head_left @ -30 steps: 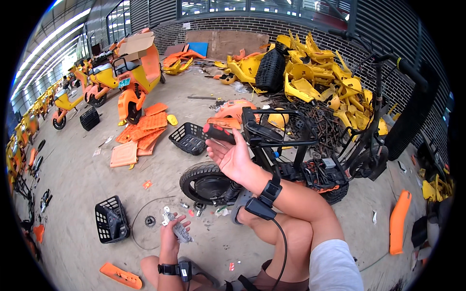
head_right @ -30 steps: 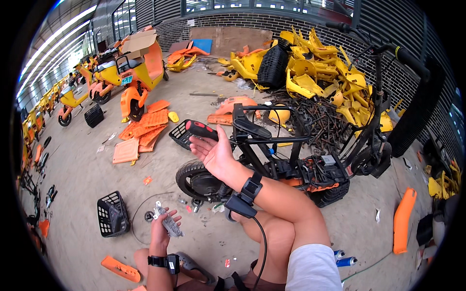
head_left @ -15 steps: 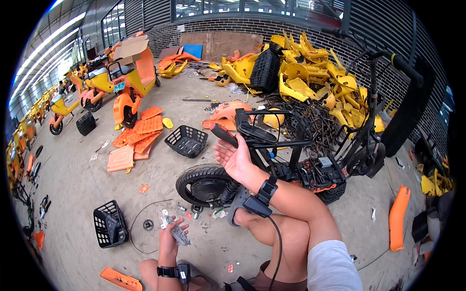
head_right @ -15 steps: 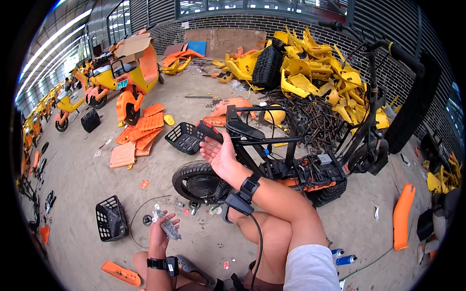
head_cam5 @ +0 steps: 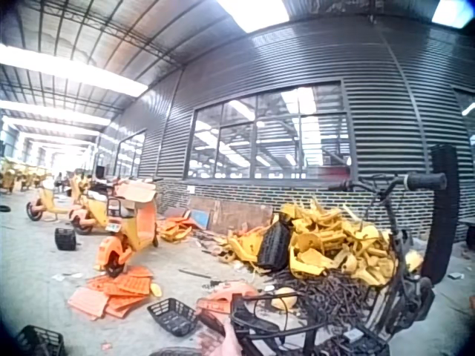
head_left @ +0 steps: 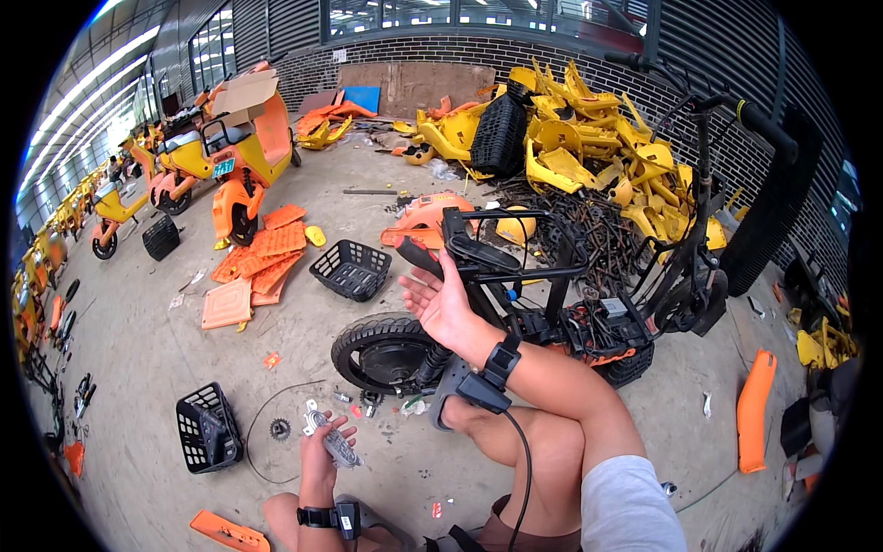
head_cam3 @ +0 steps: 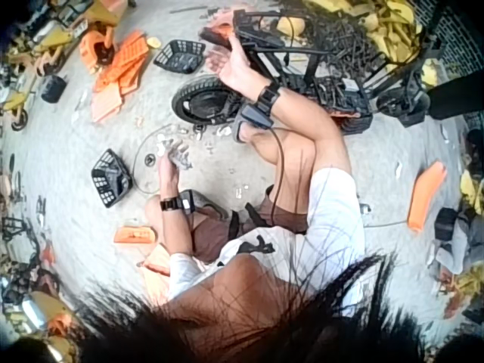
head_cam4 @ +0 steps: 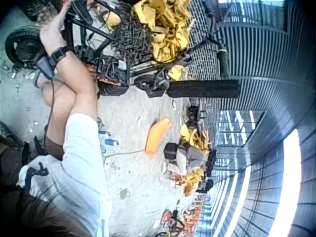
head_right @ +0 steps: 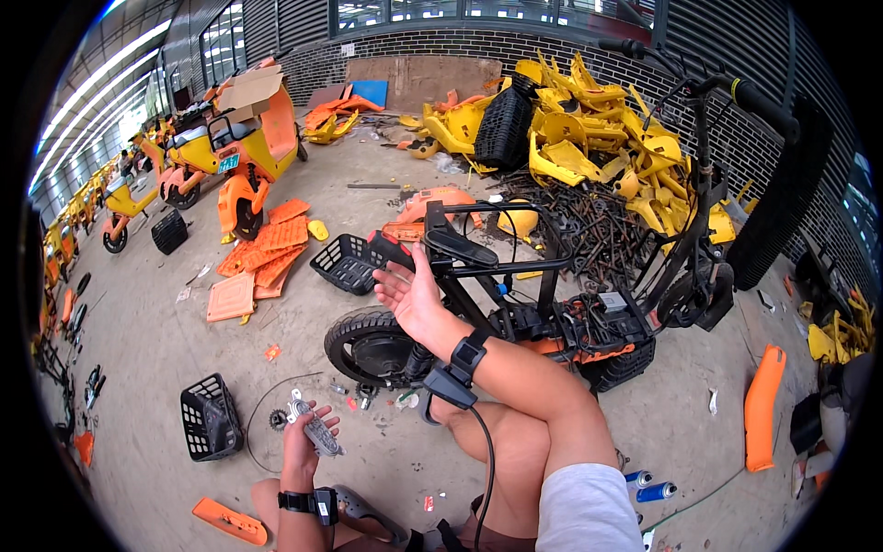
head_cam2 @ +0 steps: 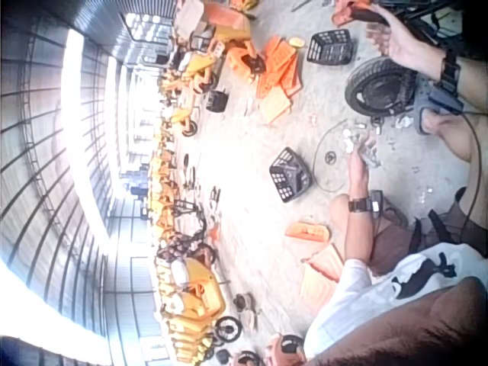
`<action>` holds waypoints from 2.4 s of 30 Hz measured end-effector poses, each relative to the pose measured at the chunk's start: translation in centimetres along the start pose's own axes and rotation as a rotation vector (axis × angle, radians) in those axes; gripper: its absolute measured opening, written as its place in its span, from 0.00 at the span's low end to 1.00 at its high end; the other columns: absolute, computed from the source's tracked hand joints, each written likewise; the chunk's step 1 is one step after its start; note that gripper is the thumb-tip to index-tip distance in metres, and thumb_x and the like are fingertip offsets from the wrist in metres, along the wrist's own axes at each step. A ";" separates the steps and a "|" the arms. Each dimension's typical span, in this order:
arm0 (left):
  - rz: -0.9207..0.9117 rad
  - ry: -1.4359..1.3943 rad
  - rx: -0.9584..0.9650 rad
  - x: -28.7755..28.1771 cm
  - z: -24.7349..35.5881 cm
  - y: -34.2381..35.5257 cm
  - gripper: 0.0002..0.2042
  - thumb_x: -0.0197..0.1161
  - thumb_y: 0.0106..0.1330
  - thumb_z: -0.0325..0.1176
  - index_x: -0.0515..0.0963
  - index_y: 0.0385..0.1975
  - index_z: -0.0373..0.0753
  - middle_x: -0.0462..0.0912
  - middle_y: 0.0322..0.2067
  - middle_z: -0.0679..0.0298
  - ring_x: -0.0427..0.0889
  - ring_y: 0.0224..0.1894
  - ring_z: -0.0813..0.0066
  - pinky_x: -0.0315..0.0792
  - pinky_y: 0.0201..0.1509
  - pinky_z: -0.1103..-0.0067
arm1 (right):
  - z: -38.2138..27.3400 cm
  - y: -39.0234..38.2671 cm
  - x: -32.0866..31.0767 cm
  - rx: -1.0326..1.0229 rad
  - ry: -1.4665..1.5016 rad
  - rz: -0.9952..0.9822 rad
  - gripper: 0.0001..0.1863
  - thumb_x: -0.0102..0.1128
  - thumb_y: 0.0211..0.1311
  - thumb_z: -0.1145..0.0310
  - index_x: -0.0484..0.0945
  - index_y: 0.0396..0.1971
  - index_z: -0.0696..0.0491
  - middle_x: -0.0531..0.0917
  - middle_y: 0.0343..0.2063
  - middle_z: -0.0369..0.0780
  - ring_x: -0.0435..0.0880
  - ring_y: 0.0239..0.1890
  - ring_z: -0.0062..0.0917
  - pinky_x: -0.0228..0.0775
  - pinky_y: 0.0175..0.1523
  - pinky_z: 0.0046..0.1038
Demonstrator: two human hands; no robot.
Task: The person uses a screwdriver to disassemble a light component and then tightens a screw on the wheel motor of an electric scooter. They work while sitting on the floor of a large facility filled with scooter parts and vehicles.
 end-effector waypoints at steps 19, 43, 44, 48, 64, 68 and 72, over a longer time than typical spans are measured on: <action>0.000 0.047 -0.018 0.3 -1.0 0.7 0.21 0.50 0.67 0.29 0.64 0.60 0.33 0.80 0.48 0.46 0.85 0.43 0.51 0.82 0.42 0.64 | 2.1 -2.4 4.4 0.176 -0.213 -0.366 0.35 0.38 0.66 0.40 0.79 0.54 0.54 0.86 0.46 0.42 0.85 0.35 0.26 0.75 0.39 0.27; 0.052 0.013 0.013 -1.4 0.5 -0.3 0.21 0.52 0.68 0.29 0.64 0.60 0.31 0.82 0.46 0.48 0.86 0.42 0.55 0.83 0.42 0.68 | 10.1 -4.8 -1.6 0.510 -0.847 -0.139 0.18 0.57 0.67 0.54 0.69 0.23 0.49 0.73 0.16 0.31 0.68 0.11 0.17 0.63 0.15 0.24; 0.049 0.013 0.016 -1.1 0.7 -0.3 0.21 0.52 0.68 0.29 0.64 0.60 0.31 0.82 0.46 0.48 0.86 0.42 0.55 0.83 0.42 0.68 | 9.3 -4.8 -1.4 0.450 -0.855 -0.106 0.18 0.56 0.68 0.54 0.69 0.23 0.50 0.74 0.17 0.31 0.70 0.12 0.18 0.64 0.15 0.25; 0.030 0.039 0.026 -0.6 0.6 0.0 0.20 0.51 0.67 0.30 0.65 0.59 0.33 0.81 0.47 0.46 0.85 0.42 0.53 0.82 0.43 0.65 | 6.8 -4.1 -0.5 -0.060 -0.770 -0.139 0.23 0.48 0.70 0.52 0.77 0.26 0.57 0.84 0.25 0.39 0.80 0.19 0.25 0.72 0.27 0.28; -0.215 -0.370 0.028 1.2 1.7 -0.7 0.38 0.31 0.72 0.68 0.70 0.52 0.34 0.81 0.33 0.54 0.82 0.35 0.59 0.78 0.42 0.65 | 9.0 -9.4 3.3 0.497 -1.369 -0.618 0.21 0.47 0.75 0.53 0.77 0.48 0.56 0.73 0.15 0.33 0.72 0.15 0.17 0.65 0.21 0.22; -0.191 -0.308 0.009 1.1 1.7 -0.8 0.38 0.33 0.71 0.68 0.74 0.44 0.35 0.79 0.30 0.56 0.81 0.33 0.59 0.78 0.41 0.64 | 9.8 -9.7 2.7 0.445 -1.577 -0.775 0.21 0.50 0.72 0.56 0.77 0.56 0.53 0.77 0.17 0.35 0.75 0.17 0.17 0.69 0.25 0.23; -0.123 -0.265 -0.001 1.5 1.8 -1.0 0.36 0.32 0.73 0.66 0.74 0.41 0.35 0.79 0.30 0.60 0.81 0.31 0.66 0.79 0.41 0.68 | 10.3 -10.1 3.4 0.092 -1.816 -1.005 0.23 0.54 0.66 0.55 0.78 0.55 0.53 0.83 0.25 0.44 0.83 0.25 0.31 0.74 0.35 0.31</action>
Point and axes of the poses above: each hand's wrist, its own y-axis towards the middle knuckle, its own x-axis out of the palm, z = x × y, the point moved 6 cm from there along y, towards the middle knuckle
